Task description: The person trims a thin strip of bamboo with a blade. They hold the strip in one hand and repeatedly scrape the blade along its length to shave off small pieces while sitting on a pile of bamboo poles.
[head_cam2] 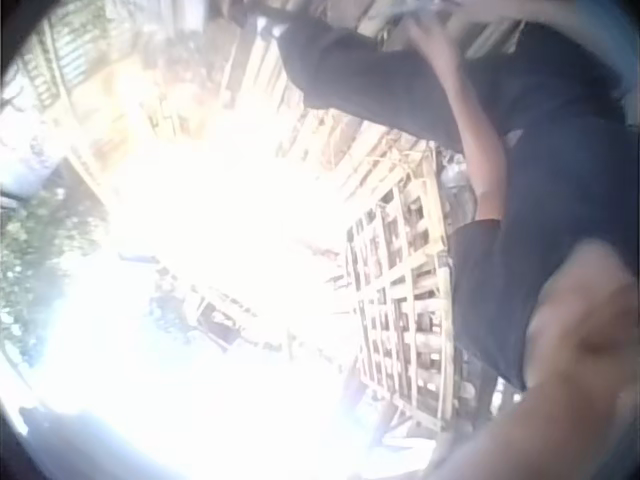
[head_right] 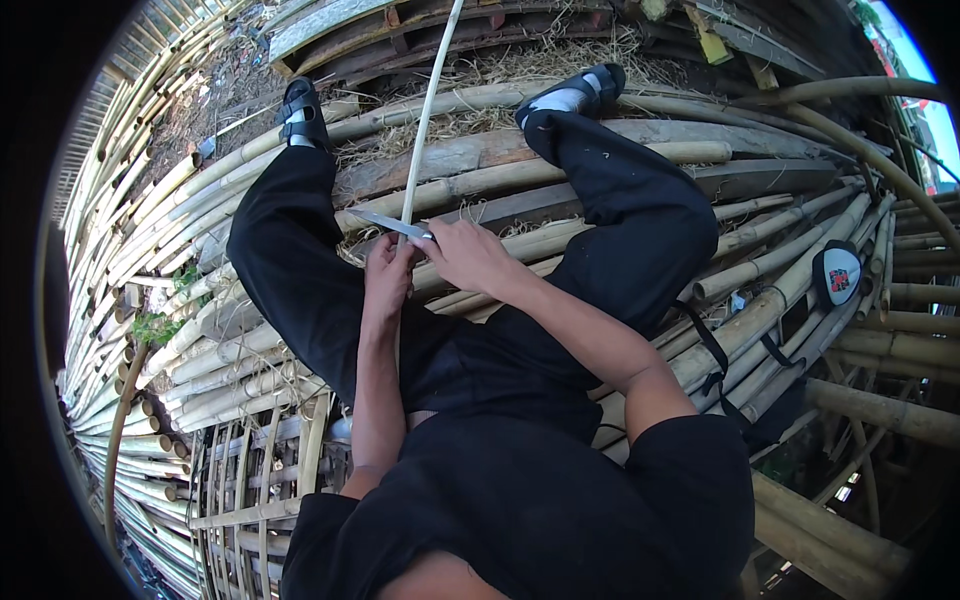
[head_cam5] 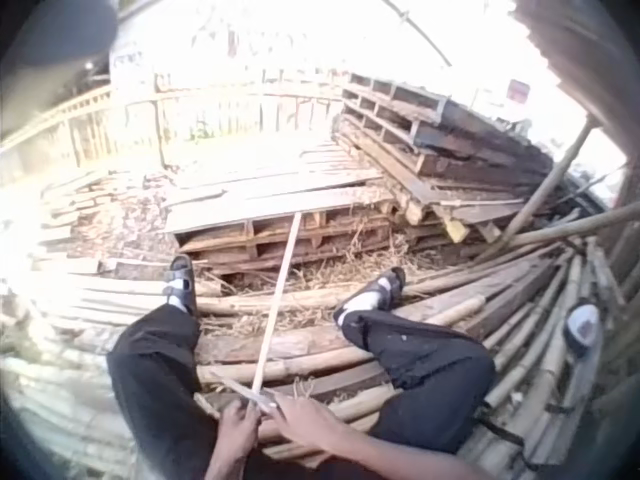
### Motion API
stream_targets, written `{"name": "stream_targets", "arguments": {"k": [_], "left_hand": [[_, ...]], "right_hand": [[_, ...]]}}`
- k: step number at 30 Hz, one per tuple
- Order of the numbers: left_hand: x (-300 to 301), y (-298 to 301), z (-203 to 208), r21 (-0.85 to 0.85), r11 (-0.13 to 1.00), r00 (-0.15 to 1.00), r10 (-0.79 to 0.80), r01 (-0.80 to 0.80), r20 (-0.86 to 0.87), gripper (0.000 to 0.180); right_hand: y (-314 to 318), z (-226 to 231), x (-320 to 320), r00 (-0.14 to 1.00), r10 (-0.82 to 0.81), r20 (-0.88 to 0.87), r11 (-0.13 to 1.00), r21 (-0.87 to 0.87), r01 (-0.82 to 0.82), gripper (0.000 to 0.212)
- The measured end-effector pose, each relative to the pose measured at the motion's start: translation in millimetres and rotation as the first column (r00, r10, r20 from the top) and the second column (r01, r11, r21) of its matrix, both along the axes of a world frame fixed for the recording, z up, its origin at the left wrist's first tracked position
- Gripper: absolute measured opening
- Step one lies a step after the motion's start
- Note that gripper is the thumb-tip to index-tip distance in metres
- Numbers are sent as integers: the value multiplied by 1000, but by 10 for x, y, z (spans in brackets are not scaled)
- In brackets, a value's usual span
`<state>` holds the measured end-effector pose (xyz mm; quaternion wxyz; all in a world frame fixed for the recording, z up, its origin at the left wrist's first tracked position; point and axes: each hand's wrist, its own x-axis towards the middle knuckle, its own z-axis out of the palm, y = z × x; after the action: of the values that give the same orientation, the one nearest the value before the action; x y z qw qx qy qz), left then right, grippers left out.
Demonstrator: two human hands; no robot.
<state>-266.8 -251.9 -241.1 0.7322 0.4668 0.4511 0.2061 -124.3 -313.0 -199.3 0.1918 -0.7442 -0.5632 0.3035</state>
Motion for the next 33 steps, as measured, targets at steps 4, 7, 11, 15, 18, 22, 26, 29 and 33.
{"name": "stream_targets", "arguments": {"k": [4, 7, 11, 15, 18, 22, 26, 29, 33], "left_hand": [[-6, 31, -209, 116, 993, 993, -12, 26, -119, 20], [8, -8, -173, 170, 985, 995, 22, -6, -94, 21], [27, -38, -335, 290, 956, 984, 4, 49, -178, 21], [29, -23, -253, 308, 948, 969, 3, 76, -248, 26], [5, -5, -302, 283, 958, 980, 15, 42, -196, 26], [26, -43, -240, 378, 922, 956, 37, 79, -291, 27], [29, -4, -195, 317, 945, 966, 1, 84, -259, 21], [28, -16, -190, 284, 956, 974, -5, 71, -227, 23], [58, -63, -177, 415, 901, 936, 31, 126, -352, 23]], "right_hand": [[-21, -56, 49, 990, 119, 71, 989, 81, -124, 32], [10, -88, 120, 974, 188, 126, 981, 18, -192, 33], [265, -340, 483, 969, 142, 201, 987, 45, -154, 33], [424, -369, 616, 968, -48, 245, 997, 65, 33, 38], [243, -302, 423, 982, 98, 162, 983, 139, -121, 34], [294, -396, 699, 959, 80, 272, 993, 66, -102, 35], [399, -383, 839, 967, -5, 257, 999, 45, -7, 39], [161, -273, 597, 947, 247, 206, 969, -35, -245, 39], [385, -556, 920, 983, 27, 182, 999, 18, -31, 42]]}}
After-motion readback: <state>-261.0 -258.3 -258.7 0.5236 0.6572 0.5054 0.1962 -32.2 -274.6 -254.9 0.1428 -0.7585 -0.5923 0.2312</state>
